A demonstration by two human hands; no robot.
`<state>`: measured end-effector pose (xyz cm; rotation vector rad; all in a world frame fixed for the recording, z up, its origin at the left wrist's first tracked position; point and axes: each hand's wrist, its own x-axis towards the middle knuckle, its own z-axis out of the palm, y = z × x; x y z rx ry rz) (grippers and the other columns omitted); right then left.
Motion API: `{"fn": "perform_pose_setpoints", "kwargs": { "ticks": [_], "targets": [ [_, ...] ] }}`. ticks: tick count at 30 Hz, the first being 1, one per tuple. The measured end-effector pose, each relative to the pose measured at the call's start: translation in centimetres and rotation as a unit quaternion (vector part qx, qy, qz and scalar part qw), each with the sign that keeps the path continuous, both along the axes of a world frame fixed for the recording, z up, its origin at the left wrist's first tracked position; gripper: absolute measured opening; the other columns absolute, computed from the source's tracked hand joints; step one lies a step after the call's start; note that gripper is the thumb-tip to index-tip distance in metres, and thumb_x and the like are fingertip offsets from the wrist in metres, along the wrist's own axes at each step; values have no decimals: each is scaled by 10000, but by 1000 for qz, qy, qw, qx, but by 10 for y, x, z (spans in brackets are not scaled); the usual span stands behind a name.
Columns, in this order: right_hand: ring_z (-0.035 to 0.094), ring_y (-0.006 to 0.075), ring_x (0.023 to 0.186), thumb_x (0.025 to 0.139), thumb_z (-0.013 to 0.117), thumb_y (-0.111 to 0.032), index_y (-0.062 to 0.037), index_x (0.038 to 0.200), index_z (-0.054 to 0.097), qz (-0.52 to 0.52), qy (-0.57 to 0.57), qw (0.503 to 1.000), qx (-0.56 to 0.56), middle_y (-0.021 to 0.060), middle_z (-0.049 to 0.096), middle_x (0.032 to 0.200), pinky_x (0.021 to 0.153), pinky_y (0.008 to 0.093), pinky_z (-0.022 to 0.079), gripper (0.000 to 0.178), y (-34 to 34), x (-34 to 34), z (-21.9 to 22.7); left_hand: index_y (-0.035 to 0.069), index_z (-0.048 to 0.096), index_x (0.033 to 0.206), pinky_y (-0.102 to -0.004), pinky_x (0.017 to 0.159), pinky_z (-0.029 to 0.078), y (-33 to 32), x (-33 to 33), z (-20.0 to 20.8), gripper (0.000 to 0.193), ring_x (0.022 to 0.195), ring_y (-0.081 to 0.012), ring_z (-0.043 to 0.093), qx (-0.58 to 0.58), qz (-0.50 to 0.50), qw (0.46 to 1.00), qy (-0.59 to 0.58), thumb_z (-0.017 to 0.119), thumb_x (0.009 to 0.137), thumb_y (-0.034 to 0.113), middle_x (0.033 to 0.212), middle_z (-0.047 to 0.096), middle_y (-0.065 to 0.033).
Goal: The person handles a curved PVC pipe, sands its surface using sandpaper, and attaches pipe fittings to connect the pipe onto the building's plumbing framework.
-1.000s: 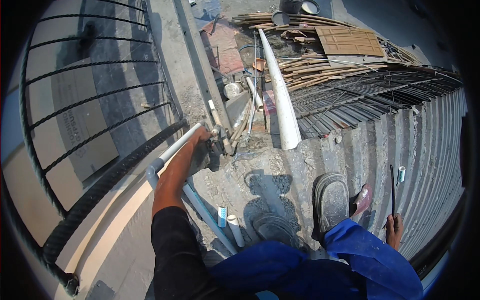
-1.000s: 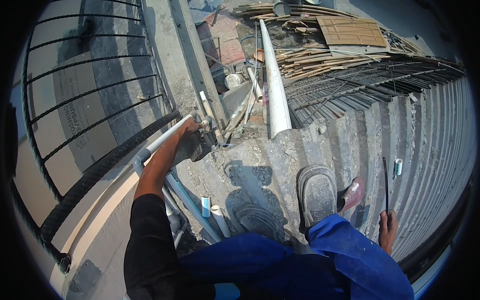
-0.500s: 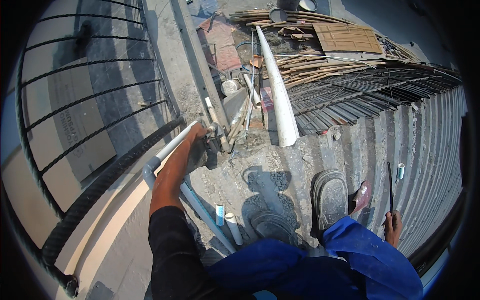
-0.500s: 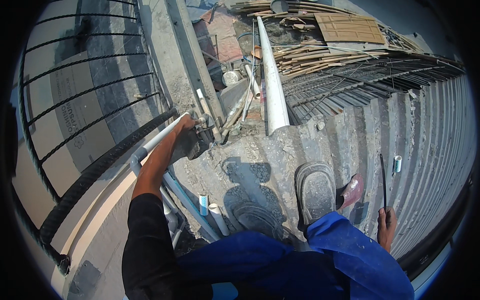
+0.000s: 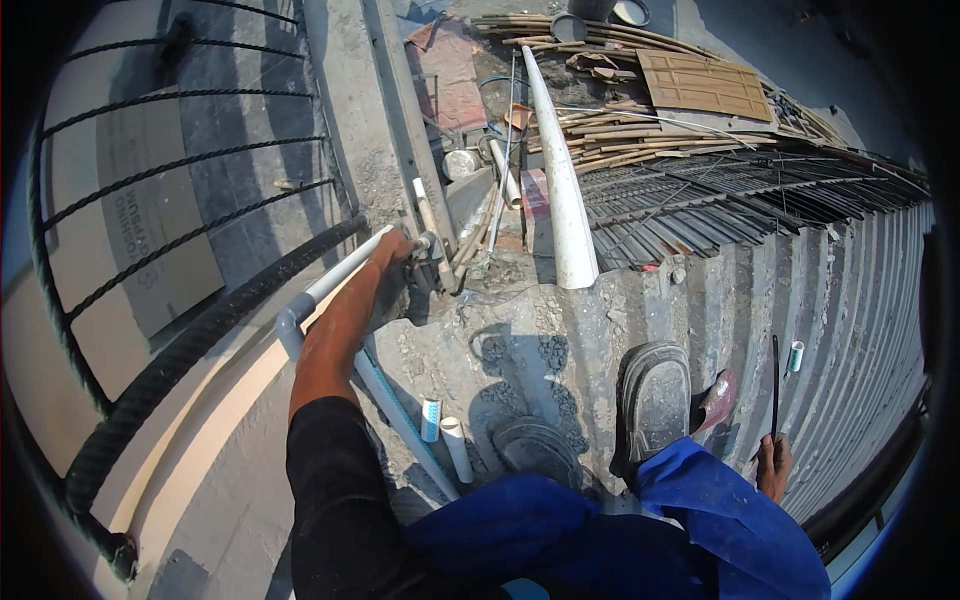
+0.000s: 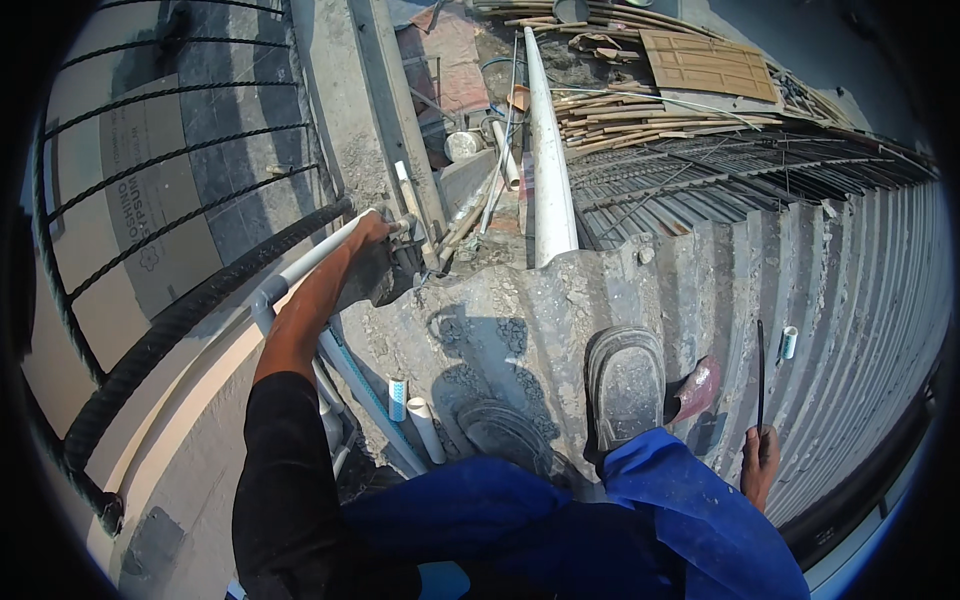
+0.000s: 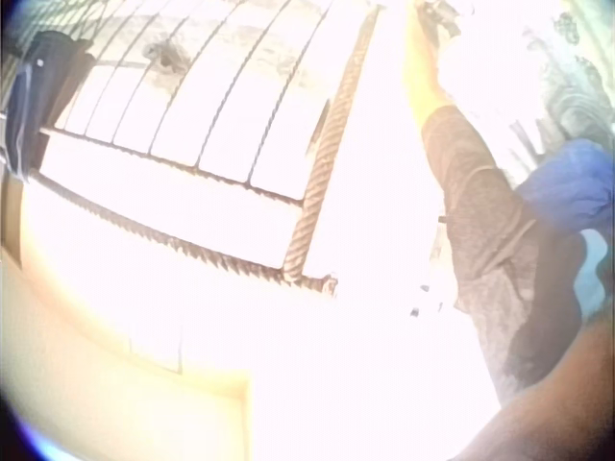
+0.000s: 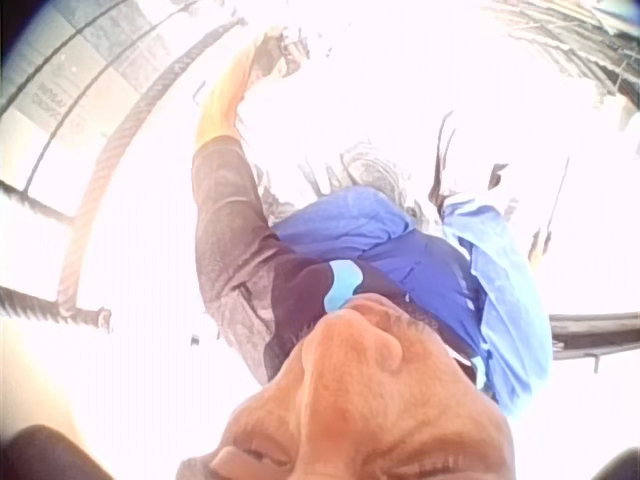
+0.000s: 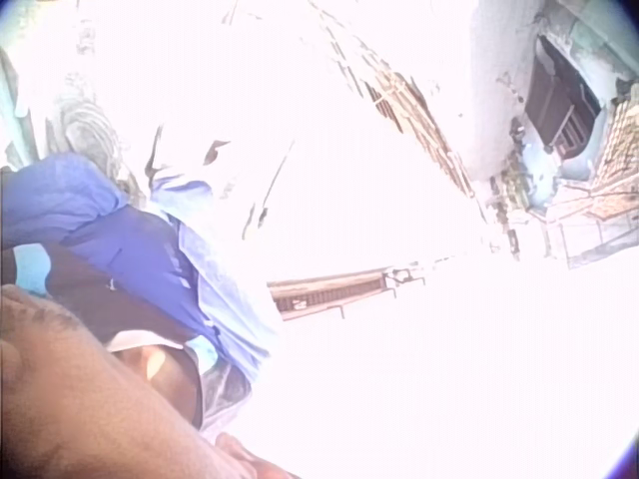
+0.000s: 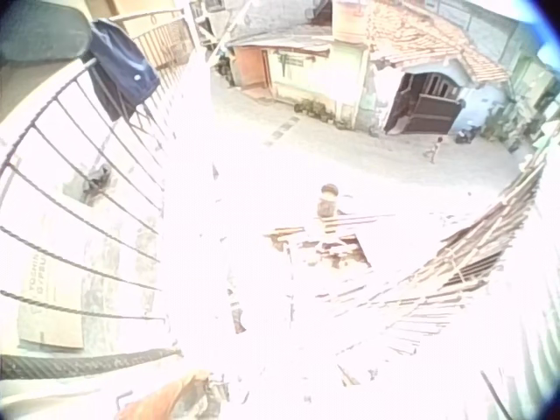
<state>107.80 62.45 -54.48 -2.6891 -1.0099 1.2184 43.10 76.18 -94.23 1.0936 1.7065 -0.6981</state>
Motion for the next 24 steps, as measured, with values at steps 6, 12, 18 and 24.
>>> {"fn": "perform_pose_setpoints", "kwargs": {
  "ticks": [6, 12, 18, 24],
  "targets": [
    [298, 57, 555, 945, 489, -280, -42, 875, 527, 84, -55, 994, 49, -44, 352, 619, 498, 238, 234, 251, 12, -3, 8, -38, 659, 946, -393, 799, 482, -2, 1, -1, 539, 914, -337, 631, 5, -73, 997, -3, 583, 783, 469, 972, 651, -204],
    [303, 27, 510, 954, 469, -272, -69, 1021, 574, 95, -41, 992, 77, -52, 374, 622, 438, 215, 217, 238, 23, 37, 21, -38, 660, 945, -404, 770, 493, -11, -17, -33, 486, 900, -332, 640, 39, -1, 998, -49, 636, 771, 414, 943, 655, -217],
    [305, 37, 526, 954, 466, -289, -76, 1086, 569, 172, -48, 980, 90, -39, 389, 660, 444, 218, 206, 271, 30, 34, 25, -22, 668, 954, -393, 779, 500, -17, -6, -52, 441, 910, -320, 643, 30, 41, 998, -32, 645, 762, 374, 957, 659, -201],
    [351, 155, 830, 959, 446, -299, -53, 1183, 513, 206, -65, 976, 26, 62, 410, 951, 697, 294, 251, 339, 60, 40, 45, -5, 652, 1021, -370, 796, 515, -17, -4, -60, 415, 847, -286, 672, 61, -10, 998, 6, 627, 794, 342, 885, 680, -174]
  ]
}}
